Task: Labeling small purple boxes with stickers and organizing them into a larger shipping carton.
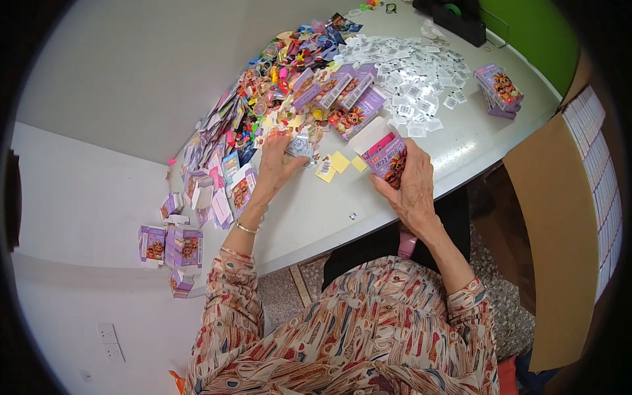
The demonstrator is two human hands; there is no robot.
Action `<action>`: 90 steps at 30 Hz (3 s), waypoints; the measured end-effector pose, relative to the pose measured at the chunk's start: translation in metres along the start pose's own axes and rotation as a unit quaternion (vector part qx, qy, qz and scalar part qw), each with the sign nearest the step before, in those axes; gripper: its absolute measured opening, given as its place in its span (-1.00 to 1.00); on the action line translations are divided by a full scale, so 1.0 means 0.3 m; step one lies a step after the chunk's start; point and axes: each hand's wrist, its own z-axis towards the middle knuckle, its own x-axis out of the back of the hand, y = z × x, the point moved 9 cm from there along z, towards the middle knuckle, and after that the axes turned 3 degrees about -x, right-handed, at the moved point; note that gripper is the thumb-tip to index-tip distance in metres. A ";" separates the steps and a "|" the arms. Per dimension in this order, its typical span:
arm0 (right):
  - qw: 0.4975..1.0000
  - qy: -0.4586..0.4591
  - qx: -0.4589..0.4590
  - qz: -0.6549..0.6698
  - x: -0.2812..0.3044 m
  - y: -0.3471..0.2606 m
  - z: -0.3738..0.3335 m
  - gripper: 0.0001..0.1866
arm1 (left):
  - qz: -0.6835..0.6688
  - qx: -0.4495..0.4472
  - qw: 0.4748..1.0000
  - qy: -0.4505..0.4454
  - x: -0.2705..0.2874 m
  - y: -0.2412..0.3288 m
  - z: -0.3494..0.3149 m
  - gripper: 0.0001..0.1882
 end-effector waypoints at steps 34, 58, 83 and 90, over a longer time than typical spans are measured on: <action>0.999 0.013 0.045 -0.027 -0.014 -0.039 0.026 -0.15 | -0.495 0.126 0.853 -0.112 0.150 0.278 0.214 -0.84; 0.995 -0.025 -0.049 0.086 -0.023 0.016 0.017 -0.20 | -0.244 -0.122 0.962 -0.014 0.059 0.521 0.189 -0.80; 0.995 0.035 0.012 0.096 0.025 -0.006 0.005 -0.04 | -0.386 0.028 0.922 -0.013 0.056 0.431 0.148 -0.77; 0.996 0.029 0.050 0.068 0.036 -0.037 0.025 0.03 | -0.504 0.106 0.857 -0.014 -0.067 0.435 -0.023 -0.68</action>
